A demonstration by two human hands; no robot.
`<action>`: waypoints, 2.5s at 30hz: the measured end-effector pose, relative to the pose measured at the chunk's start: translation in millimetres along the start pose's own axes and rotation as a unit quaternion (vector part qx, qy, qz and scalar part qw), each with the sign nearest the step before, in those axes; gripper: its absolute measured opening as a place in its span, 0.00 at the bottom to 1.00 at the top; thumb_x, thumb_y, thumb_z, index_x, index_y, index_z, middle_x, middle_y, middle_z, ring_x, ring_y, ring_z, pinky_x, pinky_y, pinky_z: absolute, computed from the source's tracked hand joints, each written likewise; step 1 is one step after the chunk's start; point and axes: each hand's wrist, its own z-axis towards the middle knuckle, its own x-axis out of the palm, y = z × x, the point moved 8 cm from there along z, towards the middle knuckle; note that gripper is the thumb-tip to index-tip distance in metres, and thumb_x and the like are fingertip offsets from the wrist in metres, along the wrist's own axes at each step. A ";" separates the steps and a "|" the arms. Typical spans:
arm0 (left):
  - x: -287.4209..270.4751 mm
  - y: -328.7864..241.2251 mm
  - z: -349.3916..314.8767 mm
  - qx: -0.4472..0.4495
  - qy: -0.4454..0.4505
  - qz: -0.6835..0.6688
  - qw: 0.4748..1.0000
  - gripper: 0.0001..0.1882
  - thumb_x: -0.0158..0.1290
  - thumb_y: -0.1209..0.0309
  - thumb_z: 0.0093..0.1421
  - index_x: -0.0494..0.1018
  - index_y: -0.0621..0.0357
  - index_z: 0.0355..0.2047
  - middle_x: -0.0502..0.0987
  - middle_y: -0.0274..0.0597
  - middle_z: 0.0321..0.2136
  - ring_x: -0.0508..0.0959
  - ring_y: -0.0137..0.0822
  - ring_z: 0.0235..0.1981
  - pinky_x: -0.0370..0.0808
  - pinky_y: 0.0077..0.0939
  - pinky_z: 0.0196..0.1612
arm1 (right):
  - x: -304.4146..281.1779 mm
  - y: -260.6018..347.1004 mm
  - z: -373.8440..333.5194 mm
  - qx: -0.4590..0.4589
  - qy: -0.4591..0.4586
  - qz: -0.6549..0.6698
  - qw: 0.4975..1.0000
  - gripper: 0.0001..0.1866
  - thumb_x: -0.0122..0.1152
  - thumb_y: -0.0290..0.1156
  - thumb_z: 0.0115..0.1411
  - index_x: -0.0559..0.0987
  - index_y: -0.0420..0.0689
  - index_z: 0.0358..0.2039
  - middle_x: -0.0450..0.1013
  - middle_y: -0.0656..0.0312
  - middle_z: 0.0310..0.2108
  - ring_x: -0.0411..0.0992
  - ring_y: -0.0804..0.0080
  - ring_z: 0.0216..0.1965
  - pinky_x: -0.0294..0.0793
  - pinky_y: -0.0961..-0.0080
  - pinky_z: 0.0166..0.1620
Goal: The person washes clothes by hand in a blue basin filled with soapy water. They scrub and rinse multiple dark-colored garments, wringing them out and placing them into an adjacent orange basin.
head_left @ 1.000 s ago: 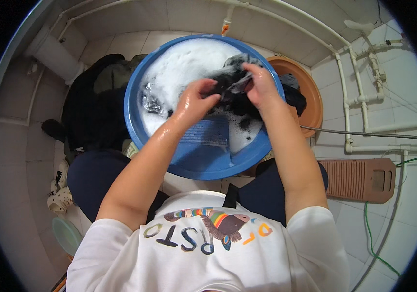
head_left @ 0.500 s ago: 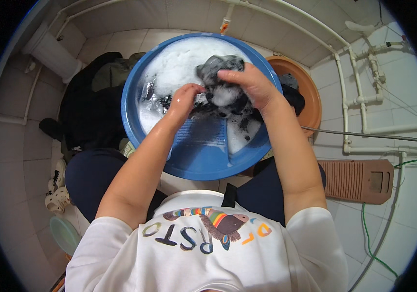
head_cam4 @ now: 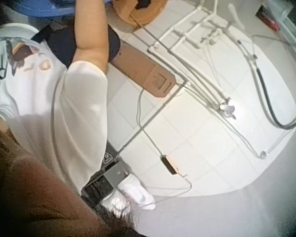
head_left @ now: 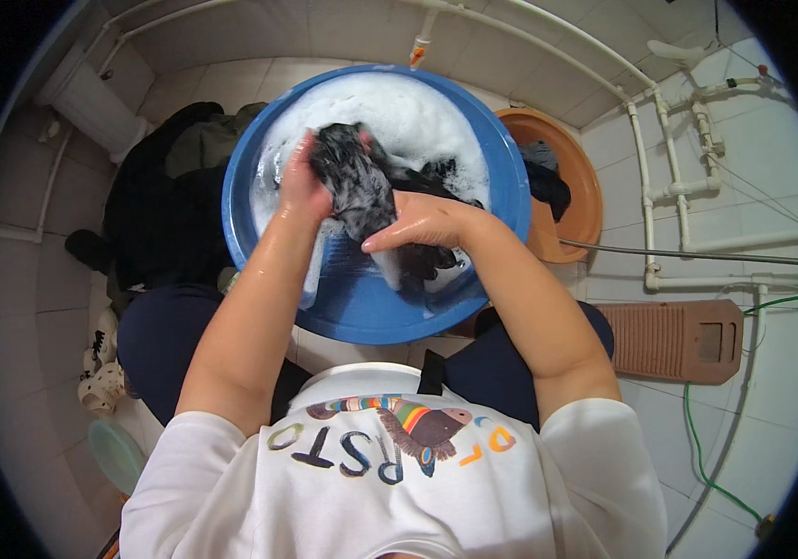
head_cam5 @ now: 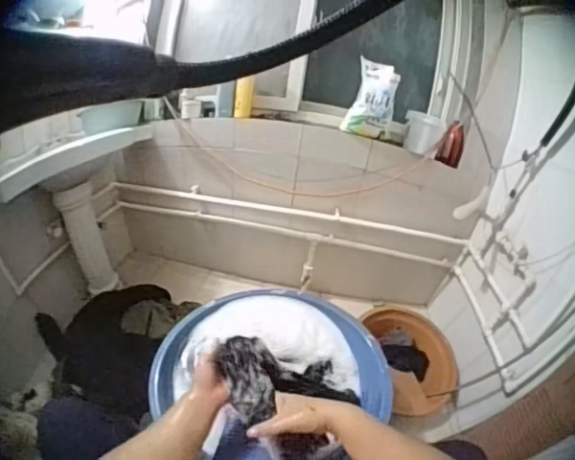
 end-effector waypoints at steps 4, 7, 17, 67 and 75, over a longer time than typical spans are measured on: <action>27.4 -38.6 -4.3 0.100 0.021 -0.037 0.994 0.34 0.40 0.55 0.58 0.53 0.74 0.54 0.60 0.60 0.53 0.62 0.51 0.54 0.52 0.45 0.59 | -61.5 -84.9 9.5 0.110 -0.107 -0.163 0.975 0.40 0.67 0.50 0.41 0.66 0.34 0.47 0.69 0.53 0.42 0.66 0.68 0.43 0.64 0.76 0.48; 49.8 -70.0 -10.6 0.134 0.078 -0.117 0.981 0.32 0.41 0.56 0.57 0.56 0.71 0.53 0.61 0.57 0.53 0.61 0.49 0.55 0.52 0.42 0.60 | -87.3 -152.9 4.5 0.287 -0.105 -0.047 0.951 0.44 0.64 0.56 0.41 0.65 0.32 0.49 0.68 0.48 0.44 0.66 0.60 0.46 0.63 0.74 0.49; 40.0 -76.0 -9.2 0.125 0.138 -0.188 0.964 0.29 0.43 0.56 0.56 0.61 0.62 0.53 0.68 0.43 0.49 0.66 0.42 0.51 0.56 0.42 0.57 | -171.9 -50.0 26.7 -0.051 -0.363 -0.229 0.902 0.38 0.57 0.48 0.51 0.58 0.39 0.56 0.56 0.46 0.56 0.56 0.56 0.57 0.55 0.68 0.57; -88.4 84.2 9.6 -0.012 0.103 -0.086 0.991 0.21 0.35 0.52 0.58 0.70 0.53 0.37 0.74 0.42 0.36 0.73 0.39 0.39 0.70 0.37 0.43 | 3.5 -13.9 38.7 -0.142 -0.455 -0.208 0.854 0.10 0.59 0.35 0.46 0.72 0.42 0.23 0.72 0.54 0.28 0.71 0.56 0.28 0.70 0.69 0.31; -38.2 56.9 0.9 -0.028 -0.209 0.069 0.975 0.16 0.51 0.61 0.54 0.72 0.60 0.37 0.75 0.45 0.36 0.74 0.43 0.37 0.71 0.38 0.43 | -142.1 -123.1 21.5 0.092 -0.500 -0.308 0.804 0.24 0.53 0.53 0.51 0.73 0.40 0.29 0.71 0.49 0.35 0.69 0.50 0.38 0.68 0.61 0.41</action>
